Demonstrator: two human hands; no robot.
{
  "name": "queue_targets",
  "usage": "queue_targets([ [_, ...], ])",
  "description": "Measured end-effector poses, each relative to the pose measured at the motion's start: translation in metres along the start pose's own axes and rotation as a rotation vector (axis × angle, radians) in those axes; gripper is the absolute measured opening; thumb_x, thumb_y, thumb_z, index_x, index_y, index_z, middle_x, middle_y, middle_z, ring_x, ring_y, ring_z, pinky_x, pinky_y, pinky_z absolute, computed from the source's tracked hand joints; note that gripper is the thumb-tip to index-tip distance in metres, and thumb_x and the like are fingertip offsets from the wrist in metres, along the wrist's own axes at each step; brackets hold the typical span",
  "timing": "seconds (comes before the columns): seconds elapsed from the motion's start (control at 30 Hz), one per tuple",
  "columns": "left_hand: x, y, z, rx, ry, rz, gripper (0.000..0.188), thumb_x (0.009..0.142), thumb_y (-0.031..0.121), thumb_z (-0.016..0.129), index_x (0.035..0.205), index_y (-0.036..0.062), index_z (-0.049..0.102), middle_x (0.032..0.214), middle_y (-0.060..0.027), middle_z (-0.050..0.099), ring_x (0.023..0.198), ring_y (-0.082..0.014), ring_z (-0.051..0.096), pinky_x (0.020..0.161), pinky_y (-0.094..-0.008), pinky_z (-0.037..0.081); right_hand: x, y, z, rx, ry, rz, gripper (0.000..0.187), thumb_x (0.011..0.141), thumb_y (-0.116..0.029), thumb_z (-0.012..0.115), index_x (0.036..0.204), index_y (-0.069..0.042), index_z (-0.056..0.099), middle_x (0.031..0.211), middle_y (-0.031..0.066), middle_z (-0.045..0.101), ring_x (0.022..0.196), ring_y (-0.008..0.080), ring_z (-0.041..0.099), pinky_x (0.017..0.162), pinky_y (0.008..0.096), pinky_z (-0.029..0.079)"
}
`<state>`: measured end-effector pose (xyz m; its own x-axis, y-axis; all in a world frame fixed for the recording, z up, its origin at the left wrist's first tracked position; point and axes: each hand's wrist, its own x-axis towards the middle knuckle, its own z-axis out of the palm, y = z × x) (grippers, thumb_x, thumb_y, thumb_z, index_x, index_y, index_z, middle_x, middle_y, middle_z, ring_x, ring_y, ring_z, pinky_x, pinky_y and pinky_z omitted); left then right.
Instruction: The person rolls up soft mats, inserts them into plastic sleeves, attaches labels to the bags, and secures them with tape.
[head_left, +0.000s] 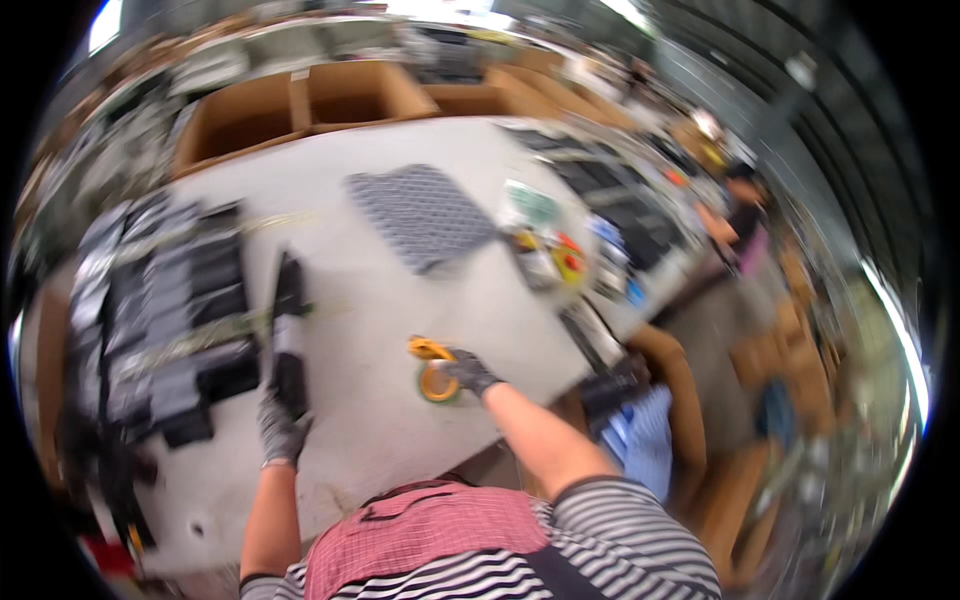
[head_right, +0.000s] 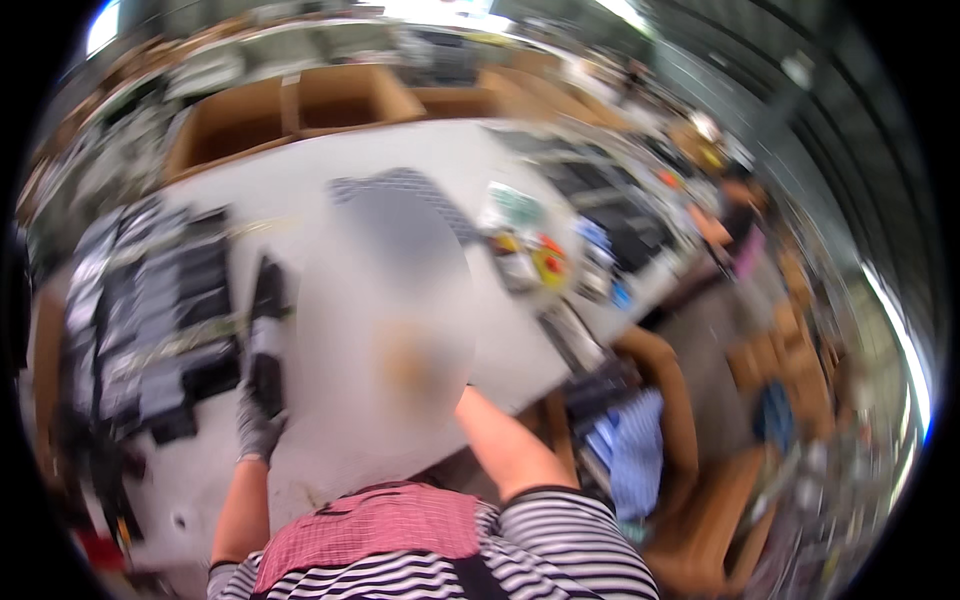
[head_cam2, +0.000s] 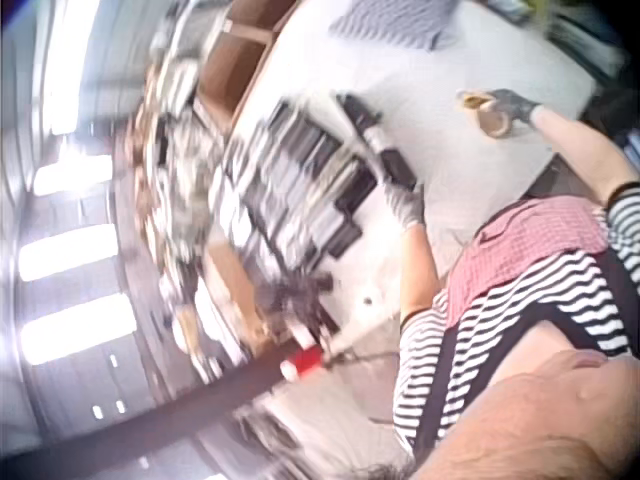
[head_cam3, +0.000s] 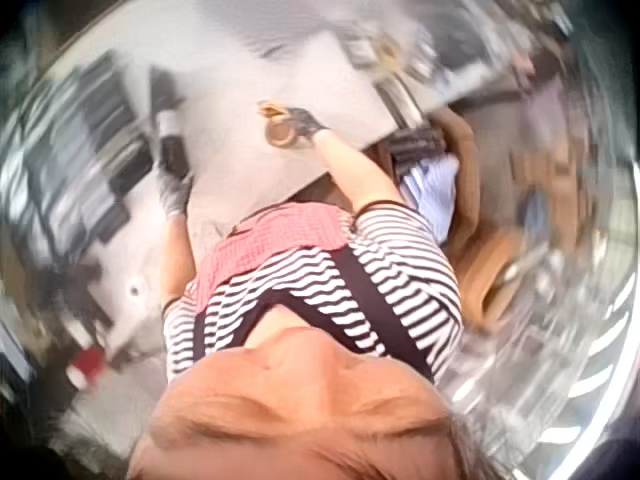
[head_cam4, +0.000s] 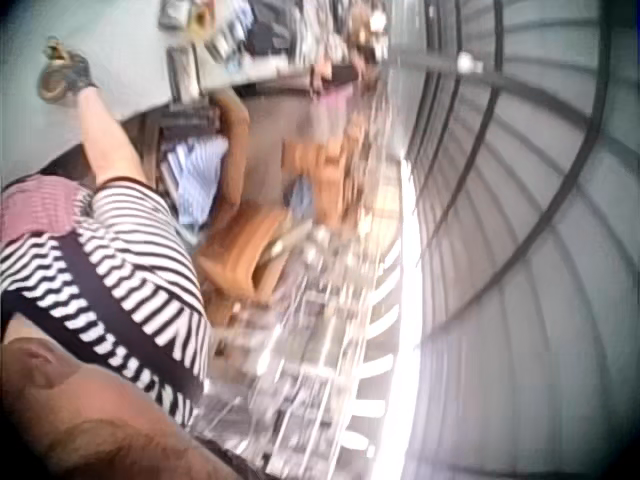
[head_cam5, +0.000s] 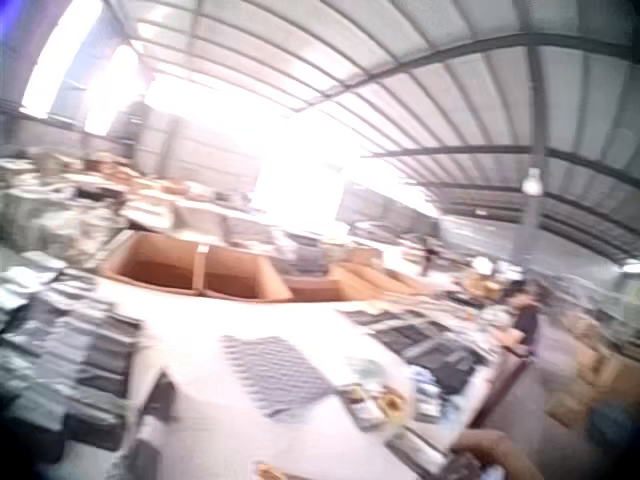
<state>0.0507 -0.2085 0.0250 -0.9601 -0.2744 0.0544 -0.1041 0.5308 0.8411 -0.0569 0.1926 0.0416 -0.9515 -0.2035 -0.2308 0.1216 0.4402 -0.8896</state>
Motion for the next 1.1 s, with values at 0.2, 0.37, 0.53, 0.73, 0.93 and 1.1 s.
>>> queue_targets([
  [0.2, 0.022, -0.036, 0.01, -0.433, -0.453, -0.515, 0.052, 0.078, 0.021, 0.077, 0.123, 0.0076, 0.056, 0.077, -0.0104, 0.068, 0.048, -0.0213, 0.063, 0.035, -0.0287, 0.038, -0.04, 0.05, 0.001, -0.282, 0.483, -0.192, 0.03, 0.085, -0.028, 0.065, 0.106, -0.006, 0.063, 0.088, 0.0091, 0.067, 0.083, 0.0251, 0.065, 0.077, 0.0415, 0.053],
  [0.37, -0.056, 0.123, -0.012, -0.678, -0.586, -0.507, 0.088, 0.093, 0.022, 0.071, 0.161, 0.0221, 0.015, 0.14, -0.0097, 0.051, 0.11, -0.0271, 0.062, 0.068, -0.0311, 0.058, -0.096, -0.03, 0.058, 0.513, -0.331, 0.075, 0.083, 0.083, -0.055, 0.072, 0.145, -0.01, 0.04, 0.121, 0.0118, 0.059, 0.107, 0.0222, 0.061, 0.08, 0.0432, 0.055],
  [0.53, -0.099, 0.245, 0.073, -0.373, -1.025, -0.182, 0.087, 0.094, 0.022, 0.07, 0.161, 0.0215, 0.015, 0.141, -0.0116, 0.05, 0.113, -0.0269, 0.061, 0.07, -0.0323, 0.059, -0.156, -0.055, 0.035, 0.817, 0.061, -0.055, 0.085, 0.081, -0.053, 0.079, 0.146, -0.01, 0.045, 0.126, 0.0076, 0.059, 0.106, 0.0176, 0.059, 0.085, 0.0354, 0.052],
  [0.73, -0.114, 0.324, 0.152, -0.297, -1.34, 0.215, 0.085, 0.097, 0.025, 0.067, 0.162, 0.0212, 0.012, 0.145, -0.017, 0.045, 0.121, -0.0272, 0.056, 0.081, -0.0371, 0.059, -0.312, -0.066, -0.131, 1.314, 0.376, -0.003, 0.038, 0.089, -0.034, 0.075, 0.114, -0.008, 0.063, 0.098, 0.0053, 0.07, 0.084, 0.0189, 0.068, 0.079, 0.0342, 0.058],
  [0.93, -0.122, 0.329, 0.226, -0.327, -1.398, 0.181, 0.063, 0.102, 0.031, 0.06, 0.155, 0.0109, 0.032, 0.142, -0.0165, 0.052, 0.12, -0.0272, 0.059, 0.09, -0.0375, 0.056, -0.454, 0.042, -0.254, 1.417, 1.058, -0.255, 0.033, 0.091, -0.027, 0.074, 0.116, -0.01, 0.062, 0.103, 0.0049, 0.069, 0.092, 0.0194, 0.068, 0.082, 0.0368, 0.06],
  [1.1, -0.128, 0.292, 0.271, -0.246, -1.456, 0.014, 0.055, 0.103, 0.023, 0.06, 0.152, 0.0114, 0.038, 0.135, -0.0132, 0.058, 0.112, -0.0246, 0.064, 0.088, -0.037, 0.056, -0.652, 0.062, -0.413, 0.959, 1.632, -0.449, 0.062, 0.095, -0.054, 0.057, 0.131, -0.003, 0.053, 0.116, 0.0115, 0.068, 0.108, 0.0267, 0.067, 0.093, 0.0387, 0.056],
])
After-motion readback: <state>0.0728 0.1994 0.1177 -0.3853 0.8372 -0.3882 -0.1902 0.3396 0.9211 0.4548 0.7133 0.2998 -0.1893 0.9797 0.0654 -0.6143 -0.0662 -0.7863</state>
